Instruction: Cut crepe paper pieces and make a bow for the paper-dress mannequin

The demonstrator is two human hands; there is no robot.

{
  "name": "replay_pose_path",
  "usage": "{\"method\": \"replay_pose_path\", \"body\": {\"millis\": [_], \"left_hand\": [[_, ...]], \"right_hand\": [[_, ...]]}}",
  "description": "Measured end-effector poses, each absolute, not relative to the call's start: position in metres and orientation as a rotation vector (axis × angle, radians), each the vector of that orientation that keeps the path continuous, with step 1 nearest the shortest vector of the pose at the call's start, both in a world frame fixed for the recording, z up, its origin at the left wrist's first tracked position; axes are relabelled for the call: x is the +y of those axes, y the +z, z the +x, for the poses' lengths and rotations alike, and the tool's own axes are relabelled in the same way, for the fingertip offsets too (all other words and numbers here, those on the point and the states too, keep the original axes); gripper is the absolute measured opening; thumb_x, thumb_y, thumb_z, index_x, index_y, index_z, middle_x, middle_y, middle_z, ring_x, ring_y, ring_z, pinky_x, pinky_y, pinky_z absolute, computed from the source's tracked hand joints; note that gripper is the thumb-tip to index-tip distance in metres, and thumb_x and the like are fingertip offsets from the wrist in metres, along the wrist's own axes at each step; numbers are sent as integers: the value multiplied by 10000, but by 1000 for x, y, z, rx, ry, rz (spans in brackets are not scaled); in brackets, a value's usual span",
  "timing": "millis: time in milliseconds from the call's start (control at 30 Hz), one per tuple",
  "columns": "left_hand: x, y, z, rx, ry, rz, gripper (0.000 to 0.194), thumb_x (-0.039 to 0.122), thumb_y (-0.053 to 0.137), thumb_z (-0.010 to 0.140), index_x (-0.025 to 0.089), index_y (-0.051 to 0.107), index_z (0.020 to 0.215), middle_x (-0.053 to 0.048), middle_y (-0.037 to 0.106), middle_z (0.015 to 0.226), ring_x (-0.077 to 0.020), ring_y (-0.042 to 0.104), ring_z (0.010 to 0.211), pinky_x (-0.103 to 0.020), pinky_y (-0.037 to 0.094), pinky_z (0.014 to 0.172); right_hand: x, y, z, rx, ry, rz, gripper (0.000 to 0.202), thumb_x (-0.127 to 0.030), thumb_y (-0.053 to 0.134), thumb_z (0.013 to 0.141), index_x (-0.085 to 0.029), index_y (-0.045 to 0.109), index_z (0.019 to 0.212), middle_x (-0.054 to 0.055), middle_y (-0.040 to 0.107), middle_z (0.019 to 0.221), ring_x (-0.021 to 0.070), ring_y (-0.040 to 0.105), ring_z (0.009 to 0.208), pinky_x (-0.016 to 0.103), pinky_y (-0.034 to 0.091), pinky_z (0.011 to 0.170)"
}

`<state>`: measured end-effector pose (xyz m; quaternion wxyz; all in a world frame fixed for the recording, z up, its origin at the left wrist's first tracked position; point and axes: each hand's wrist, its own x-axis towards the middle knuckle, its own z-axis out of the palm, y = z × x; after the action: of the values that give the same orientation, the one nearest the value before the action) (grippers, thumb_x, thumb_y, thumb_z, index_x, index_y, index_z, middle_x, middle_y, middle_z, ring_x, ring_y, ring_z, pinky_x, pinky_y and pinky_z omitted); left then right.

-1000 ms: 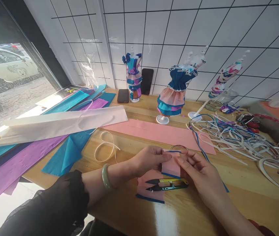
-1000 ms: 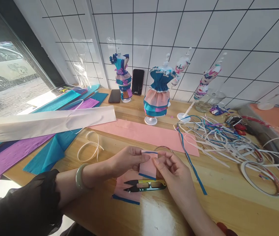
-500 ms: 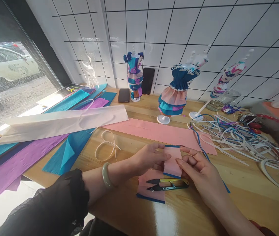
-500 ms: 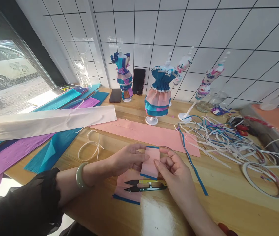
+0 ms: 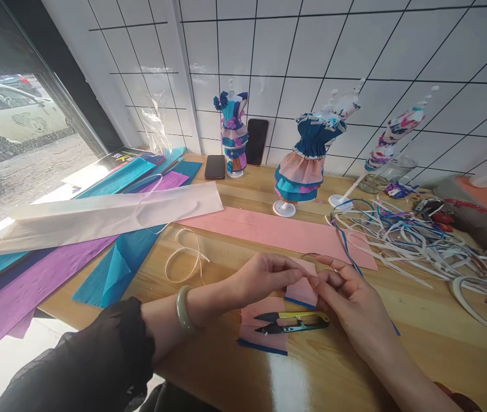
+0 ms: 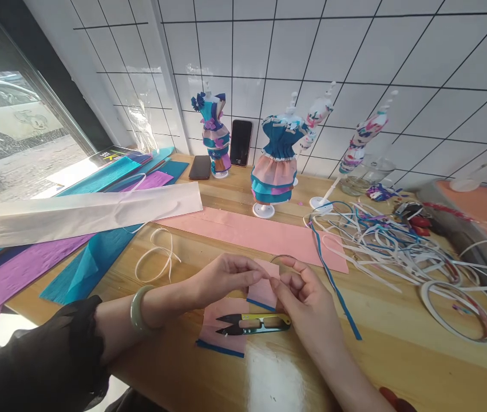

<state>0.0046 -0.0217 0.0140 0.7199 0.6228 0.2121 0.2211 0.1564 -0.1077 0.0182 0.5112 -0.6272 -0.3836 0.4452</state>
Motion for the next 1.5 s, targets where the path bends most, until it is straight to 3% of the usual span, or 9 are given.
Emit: {"method": "replay_pose_path", "body": {"millis": [200, 300, 400, 467, 600, 1033, 1233, 1500], "left_hand": [[-21, 13, 4, 492, 413, 1337, 266, 306, 641, 743, 154, 684, 957, -50, 671, 905, -115, 566, 760, -240, 439, 707], [-19, 11, 4, 538, 397, 1305, 303, 300, 680, 705, 160, 682, 973, -14, 651, 761, -83, 529, 652, -217, 425, 640], [-14, 8, 3, 614, 414, 1333, 355, 306, 707, 673, 159, 678, 994, 43, 530, 555, -56, 447, 537, -195, 371, 545], [-11, 6, 3, 642, 440, 1309, 384, 304, 724, 653, 156, 673, 1004, 53, 502, 531, -53, 443, 526, -197, 372, 549], [-8, 5, 4, 618, 465, 1165, 450, 292, 760, 604, 140, 661, 1016, 27, 577, 587, -69, 512, 562, -225, 418, 621], [-9, 12, 2, 606, 416, 1121, 489, 292, 770, 587, 124, 639, 1027, -15, 631, 701, -92, 558, 638, -273, 442, 710], [-10, 15, 3, 594, 404, 1056, 468, 277, 784, 566, 120, 650, 986, 6, 598, 663, -66, 524, 603, -239, 430, 654], [-10, 13, 2, 561, 368, 1048, 434, 286, 781, 574, 133, 667, 963, 2, 599, 690, -69, 518, 623, -230, 415, 621]], "right_hand": [[-108, 18, 157, -929, 1058, -1528, 379, -392, 631, 758, -247, 485, 1077, -77, 499, 583, 72, 423, 454, 179, 325, 413], [-108, 19, 158, -932, 1034, -1558, 350, -419, 612, 770, -245, 515, 1057, -72, 485, 554, 87, 438, 475, 186, 354, 430], [-109, 20, 160, -949, 1042, -1560, 348, -441, 597, 774, -252, 543, 1062, -51, 516, 604, 103, 475, 534, 202, 416, 480], [-109, 21, 161, -1012, 1047, -1536, 355, -433, 613, 762, -263, 555, 1068, -24, 572, 711, 119, 524, 622, 220, 464, 558], [-111, 19, 161, -1154, 997, -1513, 346, -401, 660, 719, -256, 607, 1028, 20, 625, 864, 168, 579, 815, 271, 495, 720], [-115, 21, 159, -1227, 804, -1651, 252, -378, 687, 665, -254, 701, 884, 21, 691, 829, 179, 633, 730, 276, 545, 648], [-117, 23, 162, -1490, 584, -1620, 150, -324, 618, 759, -312, 711, 877, 7, 687, 931, 193, 634, 854, 285, 532, 704], [-119, 24, 163, -1629, 490, -1542, 136, -260, 589, 802, -313, 696, 867, 0, 678, 885, 177, 628, 825, 262, 503, 674]]}}
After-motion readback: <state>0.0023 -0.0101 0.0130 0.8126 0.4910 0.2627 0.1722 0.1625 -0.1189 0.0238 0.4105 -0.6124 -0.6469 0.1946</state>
